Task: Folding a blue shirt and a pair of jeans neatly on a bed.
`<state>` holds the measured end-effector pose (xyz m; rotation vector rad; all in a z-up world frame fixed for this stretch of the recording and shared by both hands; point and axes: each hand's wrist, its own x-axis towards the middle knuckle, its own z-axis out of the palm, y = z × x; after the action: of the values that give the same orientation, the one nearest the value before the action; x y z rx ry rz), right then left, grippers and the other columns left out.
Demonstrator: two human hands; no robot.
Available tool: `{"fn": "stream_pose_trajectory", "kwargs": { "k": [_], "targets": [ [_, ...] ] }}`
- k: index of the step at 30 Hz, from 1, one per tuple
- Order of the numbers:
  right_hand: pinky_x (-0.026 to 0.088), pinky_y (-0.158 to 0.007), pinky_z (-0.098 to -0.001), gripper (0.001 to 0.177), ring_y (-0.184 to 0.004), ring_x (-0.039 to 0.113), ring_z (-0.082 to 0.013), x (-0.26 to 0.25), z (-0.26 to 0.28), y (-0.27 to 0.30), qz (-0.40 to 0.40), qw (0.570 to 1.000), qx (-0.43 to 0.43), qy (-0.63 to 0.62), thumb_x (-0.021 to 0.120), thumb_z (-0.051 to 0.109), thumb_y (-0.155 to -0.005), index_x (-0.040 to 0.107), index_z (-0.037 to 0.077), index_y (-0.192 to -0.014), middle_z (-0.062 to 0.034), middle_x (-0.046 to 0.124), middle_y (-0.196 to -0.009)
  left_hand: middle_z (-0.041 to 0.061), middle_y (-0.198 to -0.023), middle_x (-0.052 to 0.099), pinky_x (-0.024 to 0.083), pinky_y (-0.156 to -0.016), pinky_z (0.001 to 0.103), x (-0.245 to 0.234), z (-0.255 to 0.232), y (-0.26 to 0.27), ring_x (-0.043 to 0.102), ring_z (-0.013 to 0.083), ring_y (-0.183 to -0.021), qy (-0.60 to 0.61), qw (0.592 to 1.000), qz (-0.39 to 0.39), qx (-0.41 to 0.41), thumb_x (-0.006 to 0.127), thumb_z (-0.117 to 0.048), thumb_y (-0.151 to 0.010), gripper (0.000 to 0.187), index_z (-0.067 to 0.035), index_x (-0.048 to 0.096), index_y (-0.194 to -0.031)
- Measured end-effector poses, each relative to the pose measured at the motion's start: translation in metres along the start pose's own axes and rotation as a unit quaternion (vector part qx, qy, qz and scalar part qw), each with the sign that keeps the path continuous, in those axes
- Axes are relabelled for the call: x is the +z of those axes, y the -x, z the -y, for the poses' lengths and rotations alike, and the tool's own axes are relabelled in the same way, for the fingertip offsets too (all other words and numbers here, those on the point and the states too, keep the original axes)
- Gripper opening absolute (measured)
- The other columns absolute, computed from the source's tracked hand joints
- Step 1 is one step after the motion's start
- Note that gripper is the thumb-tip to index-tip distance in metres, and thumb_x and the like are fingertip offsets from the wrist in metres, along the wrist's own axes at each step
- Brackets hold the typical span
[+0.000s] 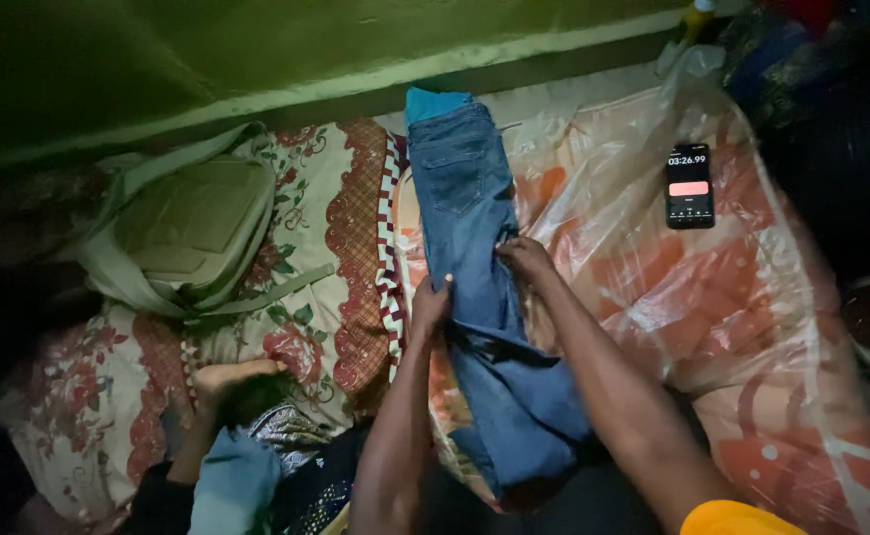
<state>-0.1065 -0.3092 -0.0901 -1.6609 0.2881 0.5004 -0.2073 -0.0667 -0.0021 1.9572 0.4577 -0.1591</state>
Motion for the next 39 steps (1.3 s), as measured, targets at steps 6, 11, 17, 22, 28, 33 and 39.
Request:
{"fn": "stream_pose_trajectory", "kwargs": {
  "k": [6, 11, 17, 22, 28, 33, 39],
  "targets": [
    [0.052, -0.072, -0.0404, 0.020, -0.077, 0.068, -0.0252, -0.021, 0.059, 0.061, -0.197, 0.972, 0.023, 0.126, 0.067, 0.019, -0.083, 0.073, 0.001, -0.088, -0.0093, 0.069, -0.077, 0.025, -0.103, 0.073, 0.055, -0.086, 0.046, 0.000, 0.005, 0.005, 0.072, 0.0402, -0.098, -0.045, 0.998, -0.022, -0.031, 0.062, -0.041, -0.096, 0.044, 0.001, 0.067, -0.108],
    [0.054, -0.085, -0.0478, 0.027, -0.097, 0.067, -0.0384, -0.008, 0.040, 0.066, -0.281, 0.916, -0.133, 0.254, 0.063, 0.017, -0.087, 0.065, 0.002, -0.109, -0.0208, 0.068, -0.102, 0.027, -0.104, 0.072, 0.054, -0.087, 0.049, 0.008, 0.004, 0.018, 0.069, 0.0443, -0.101, -0.094, 0.994, -0.059, -0.017, 0.065, -0.039, -0.096, 0.042, 0.001, 0.067, -0.109],
    [0.048, -0.106, -0.0497, 0.050, -0.124, 0.059, -0.0410, 0.033, 0.136, 0.111, -0.194, 0.874, -0.353, 0.273, 0.066, 0.019, -0.088, 0.058, 0.002, -0.135, -0.0235, 0.060, -0.133, 0.026, -0.108, 0.072, 0.055, -0.089, 0.047, 0.003, 0.005, 0.012, 0.070, 0.0418, -0.103, -0.075, 0.997, -0.019, -0.022, 0.074, -0.042, -0.085, 0.052, 0.001, 0.064, -0.114],
    [0.038, -0.099, -0.0609, 0.074, -0.132, 0.050, -0.0494, 0.021, 0.068, 0.078, -0.127, 0.794, -0.326, 0.497, 0.075, 0.032, -0.079, 0.051, -0.008, -0.136, -0.0314, 0.053, -0.139, 0.025, -0.115, 0.074, 0.054, -0.093, 0.047, -0.003, 0.026, 0.001, 0.070, 0.0411, -0.109, -0.128, 0.991, 0.035, -0.026, 0.066, -0.045, -0.090, 0.051, -0.005, 0.069, -0.122],
    [0.046, -0.113, -0.0471, 0.056, -0.131, 0.056, -0.0425, 0.001, 0.059, 0.085, -0.139, 0.877, -0.256, 0.383, 0.072, 0.033, -0.090, 0.060, -0.002, -0.132, -0.0236, 0.059, -0.140, 0.028, -0.103, 0.073, 0.053, -0.088, 0.052, -0.007, -0.005, 0.004, 0.069, 0.0449, -0.102, -0.241, 0.969, 0.001, -0.061, 0.076, -0.045, -0.088, 0.055, 0.002, 0.067, -0.115],
    [0.056, -0.090, -0.0389, 0.054, -0.099, 0.072, -0.0277, -0.015, 0.068, 0.090, -0.130, 0.978, 0.103, 0.130, 0.078, 0.044, -0.087, 0.075, -0.001, -0.116, -0.0169, 0.077, -0.110, 0.014, -0.089, 0.078, 0.059, -0.072, 0.041, -0.002, -0.017, -0.019, 0.074, 0.0238, -0.077, 0.069, 0.995, -0.058, -0.039, 0.081, -0.031, -0.080, 0.044, 0.006, 0.072, -0.102],
    [0.057, -0.086, -0.0359, 0.048, -0.095, 0.071, -0.0212, -0.034, 0.029, 0.036, 0.046, 0.990, 0.012, 0.131, 0.079, 0.038, -0.086, 0.076, 0.002, -0.118, -0.0101, 0.079, -0.106, 0.009, -0.095, 0.075, 0.053, -0.069, 0.034, 0.017, -0.004, -0.074, 0.065, 0.0196, -0.073, 0.248, 0.949, 0.077, -0.180, 0.083, -0.029, -0.079, 0.045, 0.004, 0.075, -0.110]
  ]
}}
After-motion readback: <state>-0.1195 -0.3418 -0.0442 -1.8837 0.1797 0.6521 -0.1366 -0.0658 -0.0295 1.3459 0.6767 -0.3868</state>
